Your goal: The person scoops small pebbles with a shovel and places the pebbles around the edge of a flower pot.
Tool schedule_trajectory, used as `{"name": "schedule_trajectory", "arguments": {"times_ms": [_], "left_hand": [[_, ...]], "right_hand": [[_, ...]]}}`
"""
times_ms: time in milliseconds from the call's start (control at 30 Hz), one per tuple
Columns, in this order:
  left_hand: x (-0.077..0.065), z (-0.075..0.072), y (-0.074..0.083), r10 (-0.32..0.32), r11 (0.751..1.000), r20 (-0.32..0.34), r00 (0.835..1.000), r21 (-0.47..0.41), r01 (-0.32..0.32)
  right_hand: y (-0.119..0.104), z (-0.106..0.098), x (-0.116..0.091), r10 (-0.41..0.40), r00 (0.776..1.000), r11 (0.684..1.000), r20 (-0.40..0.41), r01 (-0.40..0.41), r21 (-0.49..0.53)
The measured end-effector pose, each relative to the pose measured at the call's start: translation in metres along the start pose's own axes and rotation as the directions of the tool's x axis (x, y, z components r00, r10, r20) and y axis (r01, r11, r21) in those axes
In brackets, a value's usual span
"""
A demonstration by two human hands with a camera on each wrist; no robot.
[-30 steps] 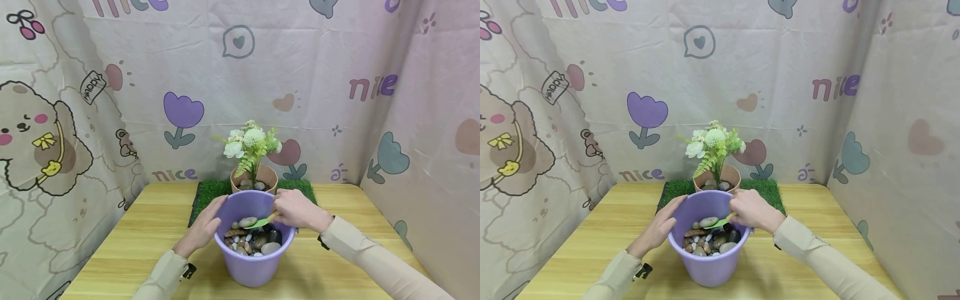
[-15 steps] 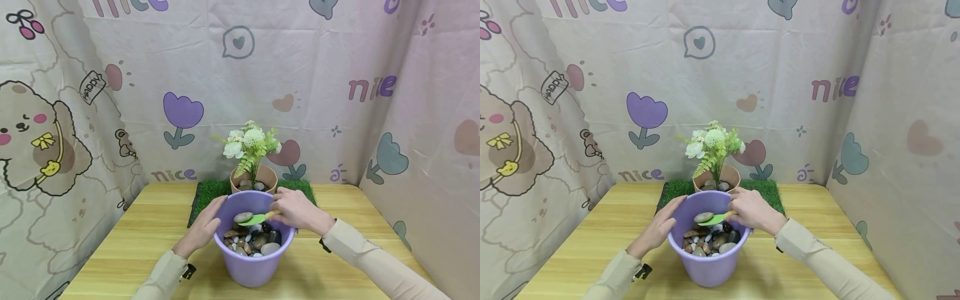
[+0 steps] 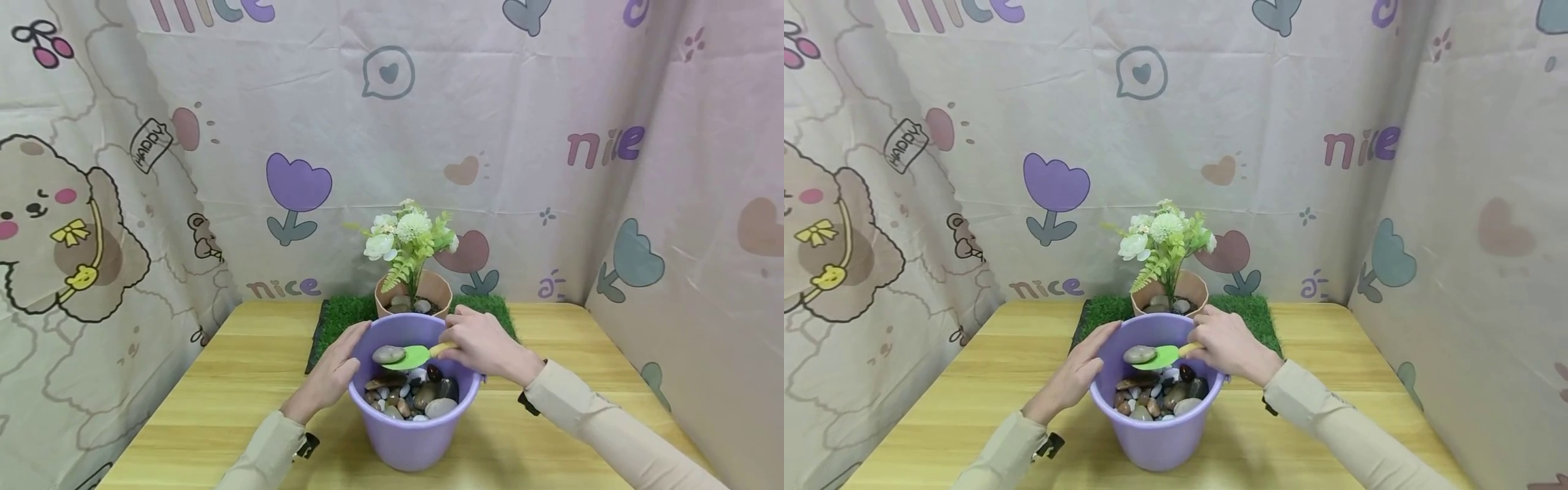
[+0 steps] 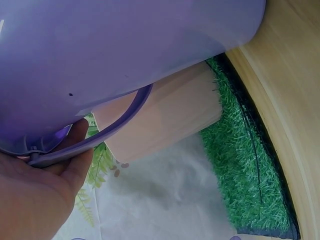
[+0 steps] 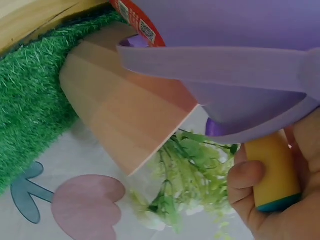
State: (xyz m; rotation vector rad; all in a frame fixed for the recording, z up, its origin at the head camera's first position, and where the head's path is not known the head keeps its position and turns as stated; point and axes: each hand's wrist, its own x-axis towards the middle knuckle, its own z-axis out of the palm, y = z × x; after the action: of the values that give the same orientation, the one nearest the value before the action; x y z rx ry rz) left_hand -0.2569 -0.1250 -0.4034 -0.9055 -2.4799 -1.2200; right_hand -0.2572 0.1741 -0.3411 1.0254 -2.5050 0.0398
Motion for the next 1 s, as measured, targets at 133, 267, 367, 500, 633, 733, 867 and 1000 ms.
{"name": "schedule_trajectory", "arguments": {"times_ms": [133,267,367,500,633,733,867,1000], "left_hand": [[-0.001,0.0,0.0,0.005,1.0,-0.002,1.0,0.001,-0.005],[-0.001,-0.001,0.001,0.014,1.0,-0.008,1.0,0.002,-0.014],[0.0,-0.001,0.0,0.022,1.0,-0.01,1.0,0.009,-0.022],[0.0,-0.001,0.0,0.024,1.0,-0.009,1.0,0.013,-0.024],[0.0,0.0,0.0,0.02,1.0,-0.007,1.0,0.008,-0.02],[0.0,0.0,0.001,0.022,1.0,-0.011,1.0,0.008,-0.022],[0.0,0.001,0.001,0.018,1.0,-0.013,1.0,0.007,-0.017],[-0.001,0.001,0.001,0.006,1.0,-0.012,1.0,0.008,-0.006]], "right_hand": [[0.002,0.002,-0.002,0.015,0.999,1.0,-0.034,-0.014,0.019],[0.004,0.005,-0.005,0.015,0.996,1.0,-0.09,-0.013,0.024],[0.005,0.007,-0.008,0.027,0.993,0.999,-0.117,-0.022,0.044],[0.005,0.008,-0.011,0.044,0.989,0.997,-0.139,-0.034,0.073],[0.005,0.01,-0.012,0.051,0.985,0.995,-0.164,-0.037,0.087],[0.006,0.011,-0.013,0.065,0.982,0.994,-0.178,-0.047,0.102],[0.006,0.013,-0.015,0.095,0.977,0.989,-0.193,-0.069,0.134],[0.005,0.013,-0.015,0.122,0.972,0.985,-0.199,-0.095,0.142]]}}
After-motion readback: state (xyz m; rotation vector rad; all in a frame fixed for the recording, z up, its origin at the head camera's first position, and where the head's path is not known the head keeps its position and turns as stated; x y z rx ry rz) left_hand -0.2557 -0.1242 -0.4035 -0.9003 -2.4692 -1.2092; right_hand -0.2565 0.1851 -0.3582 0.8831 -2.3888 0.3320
